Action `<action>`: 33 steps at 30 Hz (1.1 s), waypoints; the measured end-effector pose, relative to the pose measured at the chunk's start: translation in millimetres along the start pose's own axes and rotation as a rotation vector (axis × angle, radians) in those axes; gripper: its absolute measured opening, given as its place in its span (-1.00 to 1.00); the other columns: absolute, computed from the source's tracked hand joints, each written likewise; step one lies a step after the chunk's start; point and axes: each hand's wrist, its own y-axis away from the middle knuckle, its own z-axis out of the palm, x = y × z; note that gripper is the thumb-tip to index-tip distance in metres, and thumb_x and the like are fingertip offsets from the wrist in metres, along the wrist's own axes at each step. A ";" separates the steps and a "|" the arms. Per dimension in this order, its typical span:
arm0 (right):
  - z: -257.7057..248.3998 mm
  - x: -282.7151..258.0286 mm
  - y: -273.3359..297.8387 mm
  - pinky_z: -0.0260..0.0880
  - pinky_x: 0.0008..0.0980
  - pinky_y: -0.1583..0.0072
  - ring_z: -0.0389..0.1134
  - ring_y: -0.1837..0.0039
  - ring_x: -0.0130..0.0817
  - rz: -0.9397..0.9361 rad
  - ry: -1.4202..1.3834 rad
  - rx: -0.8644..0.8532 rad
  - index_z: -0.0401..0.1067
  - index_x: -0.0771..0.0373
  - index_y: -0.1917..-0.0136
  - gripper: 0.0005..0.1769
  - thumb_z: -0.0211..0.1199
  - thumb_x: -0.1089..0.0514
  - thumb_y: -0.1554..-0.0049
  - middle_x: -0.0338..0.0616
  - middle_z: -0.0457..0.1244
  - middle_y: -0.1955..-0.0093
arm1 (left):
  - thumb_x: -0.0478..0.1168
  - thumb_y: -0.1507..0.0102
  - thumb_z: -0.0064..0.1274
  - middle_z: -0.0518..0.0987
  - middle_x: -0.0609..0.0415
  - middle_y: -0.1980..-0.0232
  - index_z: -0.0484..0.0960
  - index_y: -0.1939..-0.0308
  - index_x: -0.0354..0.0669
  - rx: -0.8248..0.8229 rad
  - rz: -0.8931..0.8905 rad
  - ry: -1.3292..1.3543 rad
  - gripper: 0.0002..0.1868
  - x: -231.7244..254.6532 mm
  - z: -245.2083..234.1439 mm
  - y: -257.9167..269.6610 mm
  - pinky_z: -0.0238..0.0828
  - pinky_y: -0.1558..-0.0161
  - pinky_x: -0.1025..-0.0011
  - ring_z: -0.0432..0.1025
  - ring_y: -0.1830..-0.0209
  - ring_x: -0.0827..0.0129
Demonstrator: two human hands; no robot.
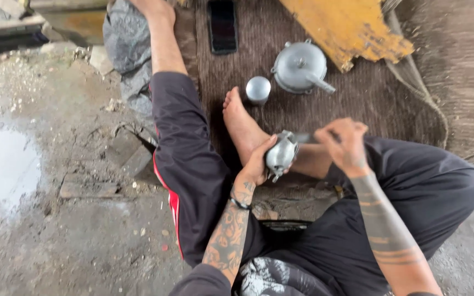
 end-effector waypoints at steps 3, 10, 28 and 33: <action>-16.7 -19.0 -5.3 -0.15 -0.28 -0.26 0.27 0.04 -0.37 0.085 -0.072 -0.027 0.47 0.09 0.10 -0.71 0.31 -0.09 -0.37 -0.26 0.28 0.19 | 0.20 -0.21 0.23 0.57 -0.36 0.23 0.47 -0.09 -0.31 -0.111 0.001 0.092 -0.33 -0.7 -8.9 -3.2 0.53 0.47 0.10 0.52 0.37 -0.13; -6.1 -9.2 3.5 -0.12 -0.27 -0.26 0.28 0.06 -0.31 0.068 0.046 0.014 0.49 0.12 0.09 -0.66 0.41 -0.13 -0.38 -0.25 0.27 0.22 | 0.20 -0.21 0.26 0.57 -0.40 0.22 0.47 -0.10 -0.33 -0.172 -0.012 0.186 -0.30 7.8 -5.9 0.6 0.56 0.43 0.14 0.52 0.34 -0.13; -5.9 -19.5 0.3 -0.09 -0.28 -0.22 0.26 0.13 -0.36 0.027 -0.114 -0.025 0.50 0.11 0.19 -0.59 0.35 -0.20 -0.33 -0.27 0.27 0.28 | 0.15 -0.16 0.20 0.58 -0.41 0.29 0.56 0.03 -0.34 -0.028 0.024 0.164 -0.39 -7.1 -2.2 0.2 0.45 0.53 -0.06 0.50 0.45 -0.21; -7.5 -21.3 -2.4 -0.09 -0.25 -0.20 0.22 0.19 -0.37 -0.059 -0.050 -0.012 0.51 0.07 0.25 -0.52 0.29 -0.28 -0.33 -0.29 0.28 0.31 | 0.19 -0.18 0.10 0.57 -0.45 0.40 0.58 0.17 -0.33 -0.100 0.062 0.173 -0.43 3.0 10.5 10.8 0.42 0.54 0.00 0.46 0.52 -0.23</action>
